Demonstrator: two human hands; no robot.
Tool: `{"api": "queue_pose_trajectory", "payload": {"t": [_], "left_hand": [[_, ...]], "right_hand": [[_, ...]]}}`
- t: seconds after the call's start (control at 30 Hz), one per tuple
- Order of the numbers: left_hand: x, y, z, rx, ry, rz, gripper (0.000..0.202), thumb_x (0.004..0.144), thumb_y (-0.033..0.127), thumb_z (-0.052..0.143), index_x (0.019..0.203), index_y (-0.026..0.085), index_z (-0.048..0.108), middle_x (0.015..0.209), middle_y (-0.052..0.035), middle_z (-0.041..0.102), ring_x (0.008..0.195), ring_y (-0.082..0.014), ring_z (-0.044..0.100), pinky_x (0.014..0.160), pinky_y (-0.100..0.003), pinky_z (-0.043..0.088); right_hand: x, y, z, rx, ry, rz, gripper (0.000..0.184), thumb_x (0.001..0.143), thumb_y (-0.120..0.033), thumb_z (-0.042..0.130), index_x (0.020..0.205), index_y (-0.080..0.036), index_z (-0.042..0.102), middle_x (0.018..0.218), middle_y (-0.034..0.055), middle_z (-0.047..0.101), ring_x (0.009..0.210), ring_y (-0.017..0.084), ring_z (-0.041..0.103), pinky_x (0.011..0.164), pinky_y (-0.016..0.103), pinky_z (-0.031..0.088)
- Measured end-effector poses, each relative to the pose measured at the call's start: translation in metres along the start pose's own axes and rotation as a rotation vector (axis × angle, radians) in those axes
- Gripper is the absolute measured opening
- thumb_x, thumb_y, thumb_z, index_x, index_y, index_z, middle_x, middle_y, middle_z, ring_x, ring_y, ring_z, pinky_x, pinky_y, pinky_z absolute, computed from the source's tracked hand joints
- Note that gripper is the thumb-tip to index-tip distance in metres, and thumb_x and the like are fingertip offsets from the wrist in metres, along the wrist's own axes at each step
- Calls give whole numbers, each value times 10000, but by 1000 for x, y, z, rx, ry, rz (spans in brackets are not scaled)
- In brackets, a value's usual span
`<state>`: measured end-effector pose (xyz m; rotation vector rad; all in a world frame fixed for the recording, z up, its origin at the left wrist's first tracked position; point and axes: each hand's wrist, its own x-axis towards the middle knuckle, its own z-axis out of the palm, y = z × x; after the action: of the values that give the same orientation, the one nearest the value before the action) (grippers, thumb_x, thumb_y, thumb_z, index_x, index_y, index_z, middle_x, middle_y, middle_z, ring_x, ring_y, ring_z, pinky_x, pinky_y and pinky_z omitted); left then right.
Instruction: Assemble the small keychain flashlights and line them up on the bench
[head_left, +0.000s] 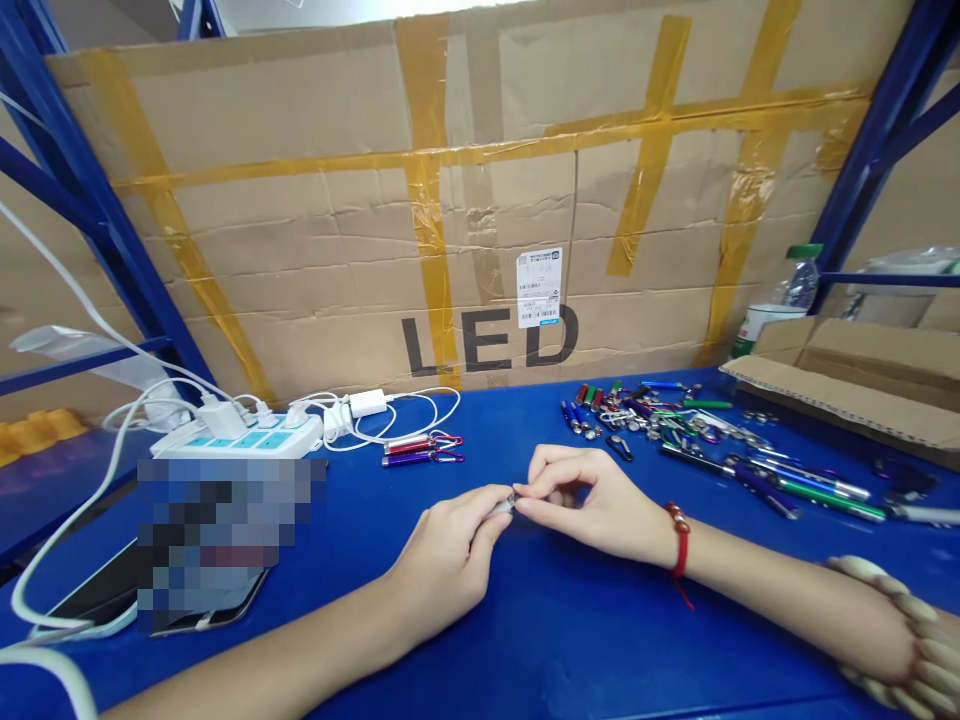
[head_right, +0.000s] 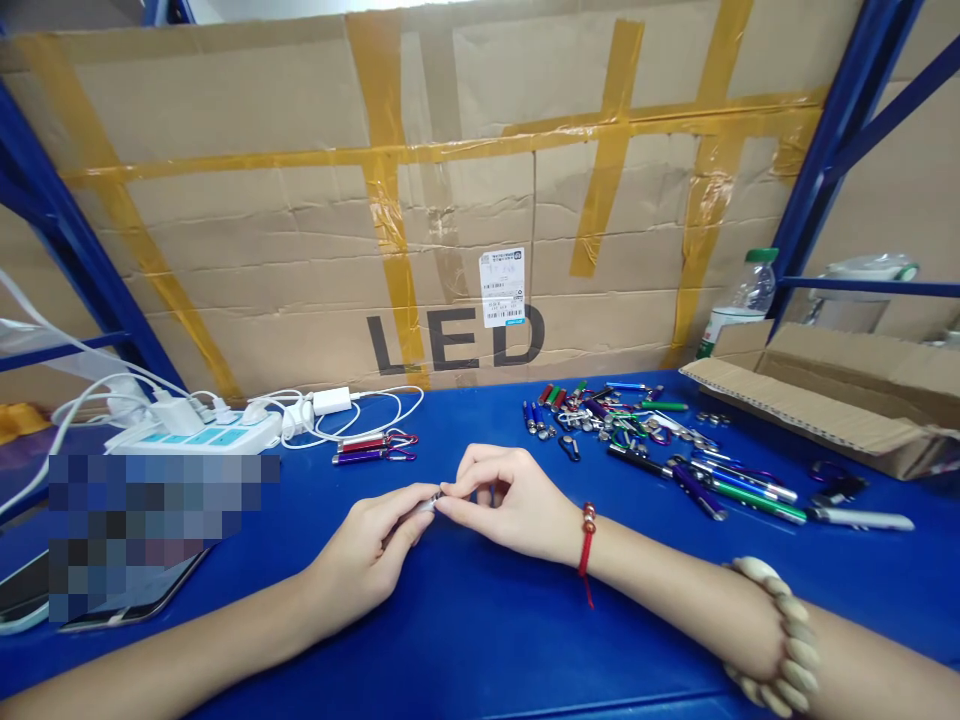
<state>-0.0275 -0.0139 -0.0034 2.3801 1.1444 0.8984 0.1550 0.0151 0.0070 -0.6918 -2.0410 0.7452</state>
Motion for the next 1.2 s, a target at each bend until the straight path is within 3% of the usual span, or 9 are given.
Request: {"api": "queue_pose_trajectory", "payload": {"t": [0.13, 0.3, 0.63, 0.87, 1.2], "left_hand": [[1, 1, -1, 3, 1, 2, 263, 909, 224, 385, 1083, 241, 582, 953, -17, 670, 738, -140, 599, 709, -237, 463], [1, 2, -2, 10, -26, -9, 268, 917, 242, 376, 1087, 236, 584, 812, -7, 655, 702, -138, 585, 690, -230, 458], [2, 4, -3, -5, -91, -34, 214, 911, 204, 375, 963, 210, 582, 838, 2, 659, 675, -121, 570, 577, -200, 395], [1, 2, -3, 20, -94, -5, 211, 908, 201, 385, 1012, 238, 565, 910, 5, 668, 751, -141, 603, 645, -216, 427], [0, 0, -3, -13, -100, 23, 241, 899, 203, 407, 1067, 224, 578, 1065, -25, 665, 919, -172, 625, 788, -258, 466]], "right_hand": [[2, 0, -6, 36, -50, 17, 256, 726, -366, 668, 658, -120, 677, 662, 4, 526, 481, 34, 395, 410, 175, 305], [4, 4, -11, 1, -53, -26, 283, 700, -394, 693, 623, -123, 668, 639, 0, 520, 516, 52, 421, 433, 184, 313], [4, 9, -11, -64, -73, -77, 293, 710, -400, 684, 613, -128, 636, 652, 11, 548, 534, 64, 461, 447, 184, 344], [4, 6, -13, -163, -92, -136, 298, 762, -417, 628, 637, -147, 646, 685, 22, 561, 560, 73, 493, 480, 187, 386], [4, 11, -12, -73, -101, -45, 273, 709, -398, 684, 600, -151, 644, 676, 19, 564, 567, 85, 508, 484, 198, 389]]}}
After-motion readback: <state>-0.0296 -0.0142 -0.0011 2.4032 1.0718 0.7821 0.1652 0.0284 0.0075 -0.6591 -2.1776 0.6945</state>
